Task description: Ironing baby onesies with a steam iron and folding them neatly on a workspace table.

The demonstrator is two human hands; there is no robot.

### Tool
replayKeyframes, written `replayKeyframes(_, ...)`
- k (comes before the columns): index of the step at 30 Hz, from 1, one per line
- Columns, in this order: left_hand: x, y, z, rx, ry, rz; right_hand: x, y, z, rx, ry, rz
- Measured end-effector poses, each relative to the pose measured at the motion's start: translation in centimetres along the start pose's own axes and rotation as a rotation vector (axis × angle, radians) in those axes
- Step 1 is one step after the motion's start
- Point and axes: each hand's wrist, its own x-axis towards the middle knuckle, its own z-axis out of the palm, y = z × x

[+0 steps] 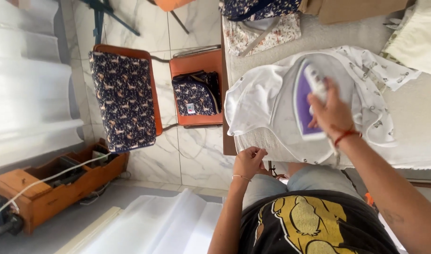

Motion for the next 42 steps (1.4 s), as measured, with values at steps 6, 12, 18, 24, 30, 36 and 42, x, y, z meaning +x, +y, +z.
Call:
replayKeyframes(6, -0.3, -1.6, -0.2, -0.05, 0.049, 0.055, -2.7, 6.4, 3.1, -0.329, -0.281, -0.06)
replayKeyframes(12, -0.5, -1.1, -0.7, -0.073, 0.104, 0.073, -2.5, 0.5, 3.6, -0.044, -0.138, -0.072)
replayKeyframes(18, -1.0, 1.0, -1.8, -0.08, 0.104, 0.117, -3.1, 6.5, 4.3, -0.386, -0.206, -0.229)
replayKeyframes(24, -0.4, -0.5, -1.9, -0.057, 0.113, 0.094, -1.4, 7.5, 1.4, -0.275, 0.108, -0.125)
replayKeyframes(30, -2.7, 4.1, -2.9, 0.034, 0.011, -0.103, 0.2, 5.0, -1.9, -0.094, -0.026, -0.022)
replayKeyframes(36, -3.1, 4.2, -3.3, -0.001, 0.018, -0.055, -2.8, 5.0, -0.5, -0.156, -0.081, -0.044)
replayKeyframes(42, -1.3, 0.4, -2.6, -0.064, 0.0, 0.063, -5.2, 2.7, 3.3, 0.06, -0.106, 0.004)
